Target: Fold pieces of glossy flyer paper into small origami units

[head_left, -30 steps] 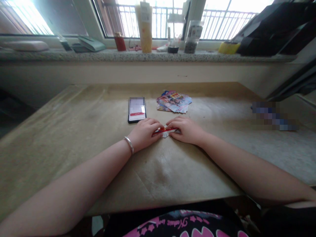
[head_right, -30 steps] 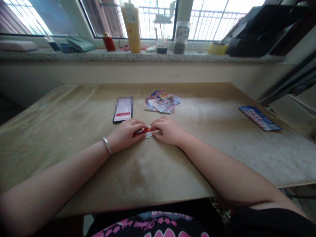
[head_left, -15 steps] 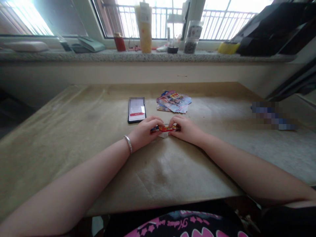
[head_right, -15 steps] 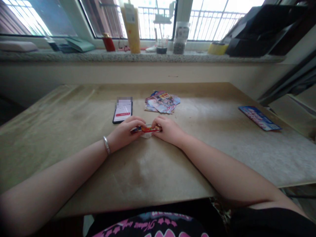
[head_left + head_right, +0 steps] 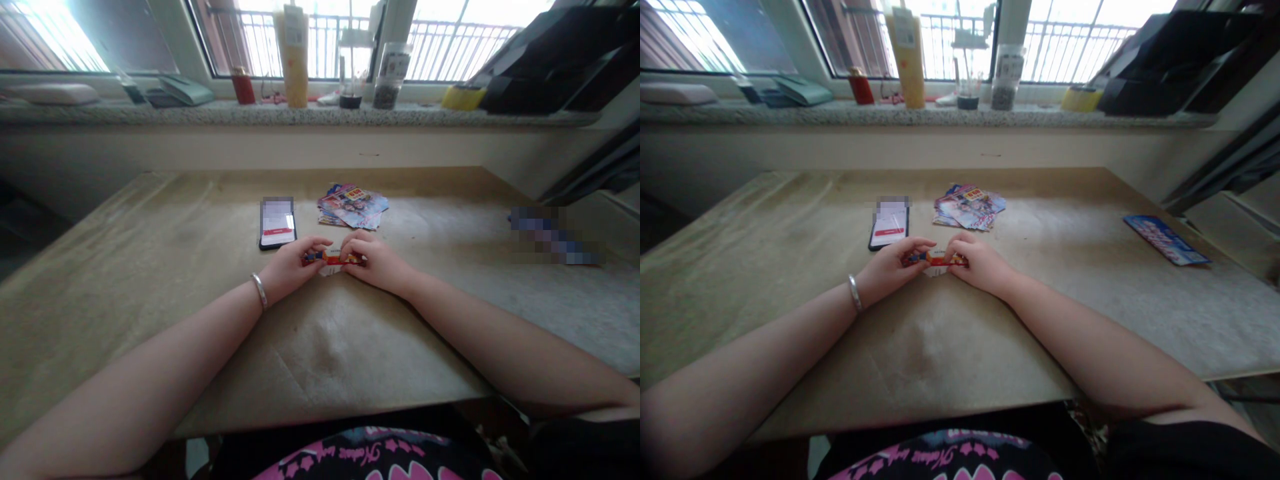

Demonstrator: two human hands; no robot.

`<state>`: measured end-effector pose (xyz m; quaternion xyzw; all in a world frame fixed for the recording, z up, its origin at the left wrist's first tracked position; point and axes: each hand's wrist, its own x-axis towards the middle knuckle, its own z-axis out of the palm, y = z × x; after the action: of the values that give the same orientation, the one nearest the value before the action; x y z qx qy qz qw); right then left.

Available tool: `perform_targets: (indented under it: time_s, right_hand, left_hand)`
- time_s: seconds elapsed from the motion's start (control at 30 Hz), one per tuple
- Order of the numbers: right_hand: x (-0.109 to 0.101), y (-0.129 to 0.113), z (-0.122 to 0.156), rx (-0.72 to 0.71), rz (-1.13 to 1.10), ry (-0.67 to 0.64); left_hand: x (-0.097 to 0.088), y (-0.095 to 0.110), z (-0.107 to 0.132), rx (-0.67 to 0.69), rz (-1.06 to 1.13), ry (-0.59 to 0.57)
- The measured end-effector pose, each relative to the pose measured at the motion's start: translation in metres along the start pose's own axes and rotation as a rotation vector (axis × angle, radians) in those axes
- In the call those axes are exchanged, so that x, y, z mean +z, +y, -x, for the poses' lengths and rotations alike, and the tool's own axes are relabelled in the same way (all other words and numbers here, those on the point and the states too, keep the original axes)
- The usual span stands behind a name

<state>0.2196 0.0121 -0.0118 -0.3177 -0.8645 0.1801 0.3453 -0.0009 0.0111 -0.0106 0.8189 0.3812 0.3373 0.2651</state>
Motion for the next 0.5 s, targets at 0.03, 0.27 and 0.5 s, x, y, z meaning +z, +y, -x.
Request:
perform_targets:
  time_s: [0.03,0.27,0.5]
  right_hand:
    - [-0.0001,0.0002,-0.0001,-0.003,0.002,-0.005]
    - [-0.0019,-0.0001,0.0009,0.079,0.067,0.032]
    - [-0.0081,0.0002,0.0001,-0.093,0.245,-0.056]
  left_hand:
    - [-0.0008,0.0009,-0.0002,0.006,-0.027,0.009]
    - [-0.0036,0.0043,-0.0023,0.062,-0.162,0.082]
    - [-0.0056,0.0058,-0.0021,0.315,-0.352,-0.073]
